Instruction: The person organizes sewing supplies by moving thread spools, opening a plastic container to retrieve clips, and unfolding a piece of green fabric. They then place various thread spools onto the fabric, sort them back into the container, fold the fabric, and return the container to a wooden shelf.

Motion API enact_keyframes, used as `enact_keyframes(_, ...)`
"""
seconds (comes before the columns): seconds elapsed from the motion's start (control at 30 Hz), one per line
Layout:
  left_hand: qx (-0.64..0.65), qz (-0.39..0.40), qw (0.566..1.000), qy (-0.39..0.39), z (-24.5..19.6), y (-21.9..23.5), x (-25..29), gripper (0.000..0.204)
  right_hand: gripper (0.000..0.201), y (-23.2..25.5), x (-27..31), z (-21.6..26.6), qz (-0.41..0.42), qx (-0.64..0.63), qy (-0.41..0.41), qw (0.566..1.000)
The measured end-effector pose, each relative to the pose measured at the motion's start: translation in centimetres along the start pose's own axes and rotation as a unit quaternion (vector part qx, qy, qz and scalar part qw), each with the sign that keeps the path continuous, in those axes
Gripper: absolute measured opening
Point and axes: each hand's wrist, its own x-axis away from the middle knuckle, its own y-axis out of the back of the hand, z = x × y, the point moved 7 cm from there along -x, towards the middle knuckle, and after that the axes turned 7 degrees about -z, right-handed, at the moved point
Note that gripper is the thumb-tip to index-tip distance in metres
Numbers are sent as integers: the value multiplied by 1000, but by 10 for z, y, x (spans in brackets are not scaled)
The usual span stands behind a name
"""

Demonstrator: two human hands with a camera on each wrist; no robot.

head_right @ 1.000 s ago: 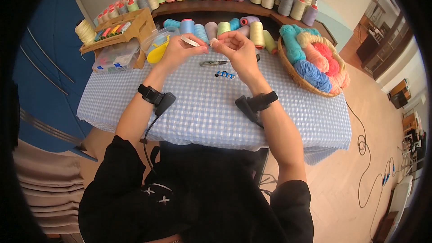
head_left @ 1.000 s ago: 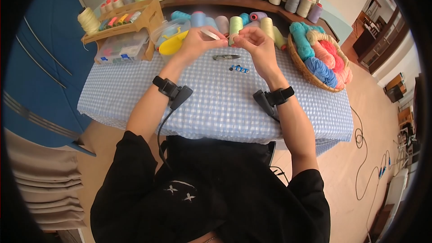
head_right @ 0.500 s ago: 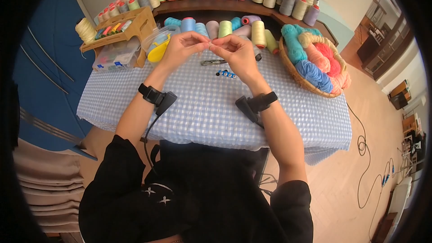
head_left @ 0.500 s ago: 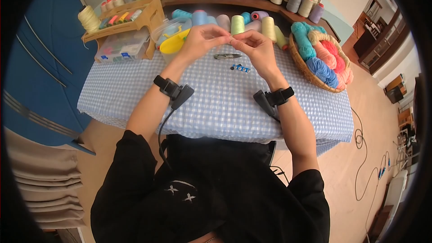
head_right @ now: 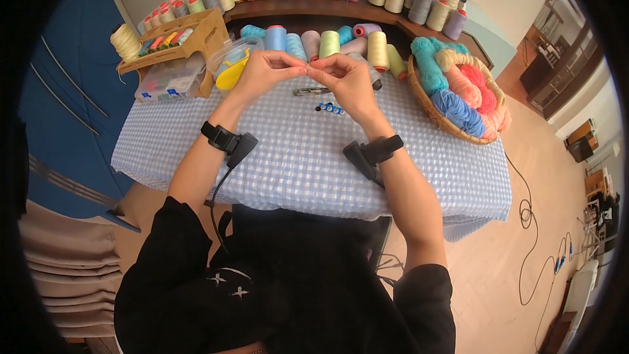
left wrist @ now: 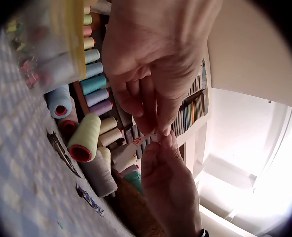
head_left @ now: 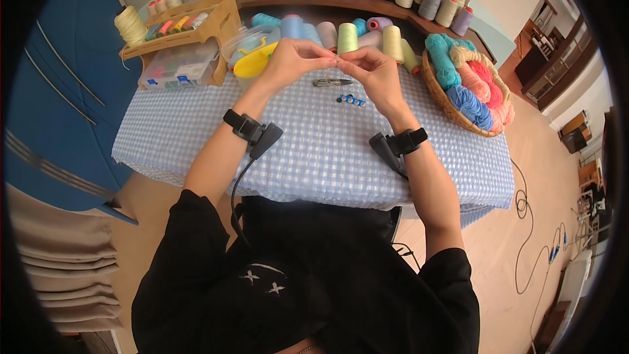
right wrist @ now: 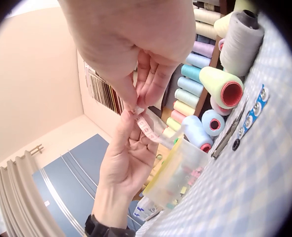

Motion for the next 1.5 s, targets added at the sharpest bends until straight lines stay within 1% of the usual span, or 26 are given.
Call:
enact_keyframes(0.13, 33, 12, 999, 27, 6, -1, 1, 17, 19, 0, 0, 0, 8, -2, -5, 1000)
enact_keyframes(0.27, 37, 1, 999, 28, 10, 0, 1, 17, 18, 1, -1, -3, 3, 7, -4, 1000)
enact_keyframes(0.43, 39, -9, 999, 32, 13, 1, 0, 17, 19, 1, 0, -6, 4, -18, -8, 1000)
enact_keyframes(0.53, 42, -14, 998, 49, 14, 2, 0, 18, 22, -3, 0, 0, 6, -32, -7, 999)
enact_keyframes(0.57, 58, -28, 997, 49, 13, 3, -1, 19, 23, -5, 1, 3, 8, -39, -7, 999)
enact_keyframes(0.63, 91, -56, 993, 51, 12, 3, 0, 20, 25, -11, 4, 5, 7, -12, -6, 1000)
enact_keyframes(0.67, 92, -57, 993, 42, 11, 5, 0, 20, 26, -12, 5, 5, 6, 2, -5, 1000)
enact_keyframes(0.77, 91, -60, 994, 20, 9, 8, -3, 20, 27, -10, 4, -10, 52, -7, -57, 997)
enact_keyframes(0.87, 84, -70, 994, 22, 8, 13, -2, 18, 25, 2, -1, -7, 3, 12, -29, 999)
enact_keyframes(0.93, 82, -75, 993, 33, 6, 18, -3, 16, 21, 8, -3, -4, -23, -16, -35, 999)
enact_keyframes(0.97, 83, -64, 994, 30, 6, 18, -3, 16, 19, 12, -3, -4, -37, -29, -39, 998)
enact_keyframes(1.07, 79, -30, 996, 25, 8, 14, -3, 14, 14, 13, -5, -5, -20, -79, -30, 996)
enact_keyframes(1.17, 58, -2, 998, 23, 10, 8, -2, 14, 13, 17, -8, -10, -25, -99, -26, 994)
enact_keyframes(1.27, 29, 34, 999, 25, 11, 0, 0, 12, 14, 8, -3, -2, -27, -76, -12, 997)
enact_keyframes(1.33, 3, 68, 997, 28, 7, -7, 4, 12, 15, 1, -1, -1, 5, -50, -11, 999)
enact_keyframes(1.43, -9, 69, 997, 33, 6, -9, 5, 19, 16, -4, 0, -4, 31, -39, -14, 999)
enact_keyframes(1.5, 17, 70, 997, 41, 4, -11, 5, 26, 16, -5, 0, -2, 47, -33, -14, 998)
